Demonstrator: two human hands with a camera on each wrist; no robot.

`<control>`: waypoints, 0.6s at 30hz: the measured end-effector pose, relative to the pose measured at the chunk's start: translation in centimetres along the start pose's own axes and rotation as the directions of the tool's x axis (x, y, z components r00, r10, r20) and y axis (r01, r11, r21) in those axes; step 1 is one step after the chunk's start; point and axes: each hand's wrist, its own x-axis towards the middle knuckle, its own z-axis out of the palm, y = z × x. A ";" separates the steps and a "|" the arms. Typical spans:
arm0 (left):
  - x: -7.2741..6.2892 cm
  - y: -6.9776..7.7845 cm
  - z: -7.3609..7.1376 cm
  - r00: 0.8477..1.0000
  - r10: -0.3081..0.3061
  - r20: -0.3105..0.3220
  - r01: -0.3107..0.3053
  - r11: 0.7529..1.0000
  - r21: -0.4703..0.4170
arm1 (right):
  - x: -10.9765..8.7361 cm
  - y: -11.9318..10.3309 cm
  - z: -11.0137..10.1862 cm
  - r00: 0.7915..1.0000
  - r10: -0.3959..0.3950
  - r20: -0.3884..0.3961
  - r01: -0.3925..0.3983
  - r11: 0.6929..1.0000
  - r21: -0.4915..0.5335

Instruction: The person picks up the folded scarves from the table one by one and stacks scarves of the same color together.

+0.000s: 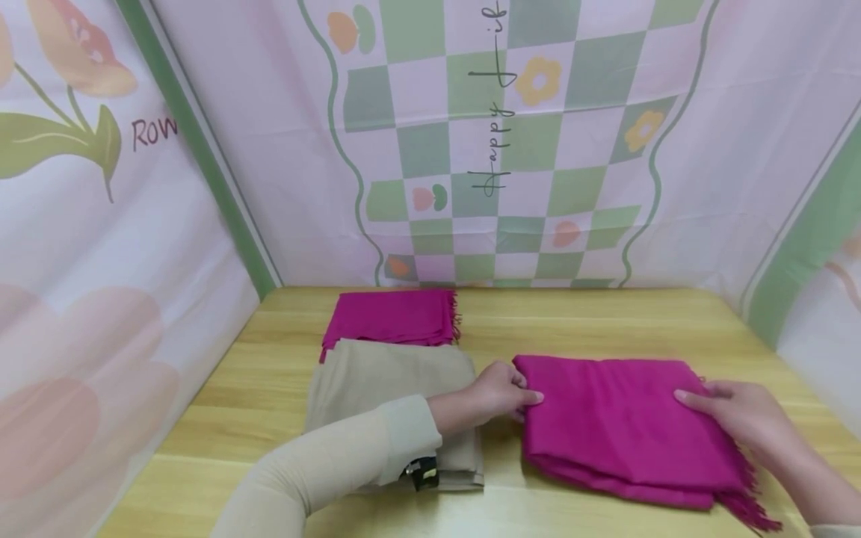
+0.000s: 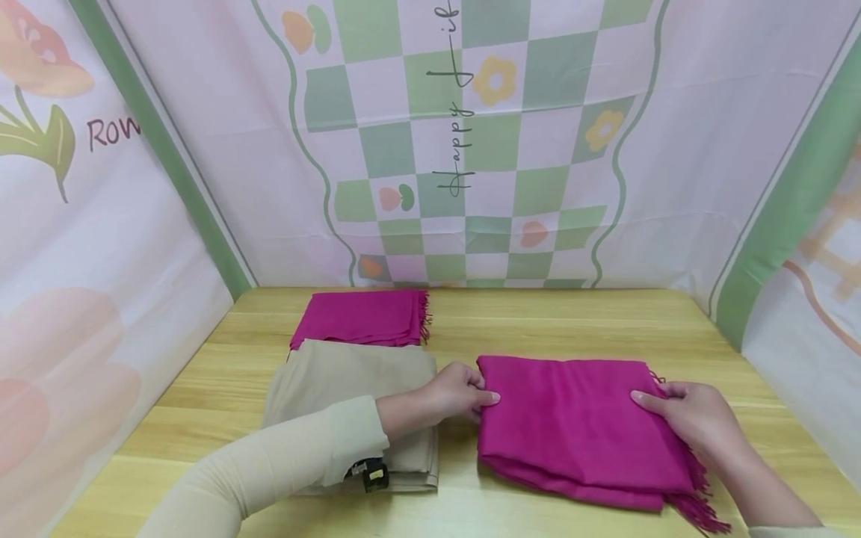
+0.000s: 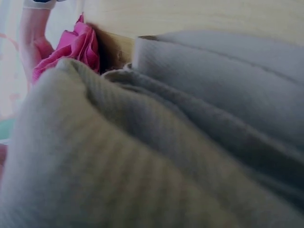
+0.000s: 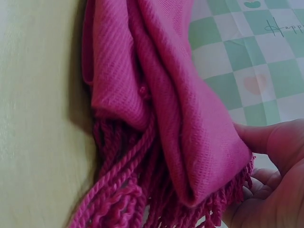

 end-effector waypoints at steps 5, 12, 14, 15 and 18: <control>0.2 -0.3 0.0 1.000 0.000 0.012 0.000 1.000 -0.003 | 0.3 0.3 0.1 1.000 0.009 0.016 -0.009 1.000 0.001; 0.2 -0.4 0.0 1.000 -0.023 0.012 0.022 0.999 0.047 | 0.6 0.3 0.1 1.000 -0.007 0.017 0.007 1.000 -0.015; 0.1 -0.3 0.0 1.000 -0.029 0.009 0.029 0.998 0.064 | 0.6 0.3 0.2 1.000 -0.010 0.018 0.010 1.000 -0.014; 0.2 -0.4 0.0 1.000 -0.031 0.008 0.030 0.997 0.074 | 0.6 0.3 0.2 1.000 -0.011 0.016 0.012 1.000 -0.014; 0.2 -0.4 0.0 0.999 -0.032 0.006 0.031 0.995 0.092 | 0.7 0.4 0.2 1.000 -0.008 0.022 0.008 1.000 -0.008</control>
